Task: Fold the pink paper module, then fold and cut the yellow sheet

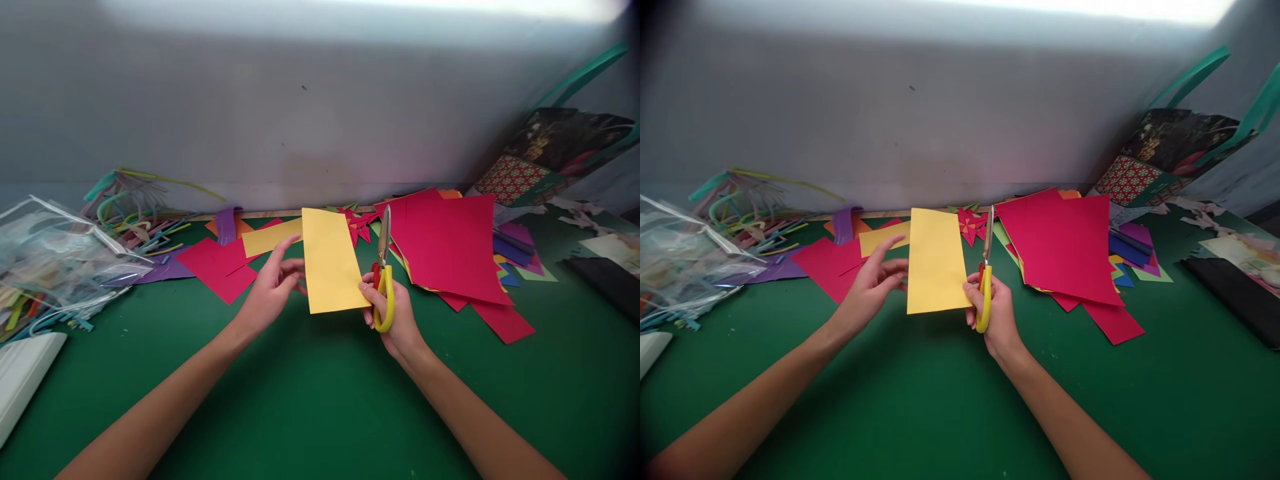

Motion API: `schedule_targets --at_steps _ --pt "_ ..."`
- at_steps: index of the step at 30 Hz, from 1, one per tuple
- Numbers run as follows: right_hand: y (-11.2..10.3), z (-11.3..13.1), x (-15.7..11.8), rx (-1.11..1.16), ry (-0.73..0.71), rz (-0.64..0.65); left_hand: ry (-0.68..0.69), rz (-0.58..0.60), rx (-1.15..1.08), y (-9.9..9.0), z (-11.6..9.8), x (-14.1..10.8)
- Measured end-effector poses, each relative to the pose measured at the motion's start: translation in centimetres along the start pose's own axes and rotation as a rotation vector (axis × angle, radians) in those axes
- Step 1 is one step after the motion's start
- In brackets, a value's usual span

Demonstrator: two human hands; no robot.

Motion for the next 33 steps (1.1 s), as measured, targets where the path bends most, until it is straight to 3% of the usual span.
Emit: schedule_targets --at_steps 3,5,7,9,14,17,24,33 --pt "-0.1 -0.2 0.0 0.058 0.029 -0.035 0.354 -0.059 0.438 -0.7 -0.1 0.2" --pt "-0.1 -0.3 0.0 0.084 0.044 -0.032 0.521 0.000 0.648 -0.7 -0.1 0.2" --pt "-0.1 -0.4 0.0 0.102 0.055 -0.004 0.602 0.092 0.682 -0.3 -0.2 -0.1" --pt "0.0 -0.3 -0.2 0.117 0.045 0.020 0.557 0.086 0.592 0.0 -0.4 -0.6" --pt "0.4 0.5 -0.3 0.107 -0.087 0.006 0.078 -0.304 0.135 -0.5 -2.3 -1.7" --pt "0.5 0.7 -0.5 0.086 -0.107 0.038 -0.056 -0.341 -0.104 -0.9 -3.1 -1.3" --pt "0.9 -0.7 -1.8 0.023 0.091 0.188 -0.123 -0.285 -0.171 -0.6 -1.7 -0.2" --pt "1.3 -1.3 -2.5 -0.073 0.067 0.188 -0.134 -0.275 -0.188 -1.2 -1.5 -0.2"
Point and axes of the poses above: each hand's wrist, its own x-axis towards the middle knuckle, its own y-axis out of the palm, z = x × y, the point moved 1 cm from there along x, towards the middle knuckle, and after that the axes turned 14 degrees about x, right-handed, at the moved point
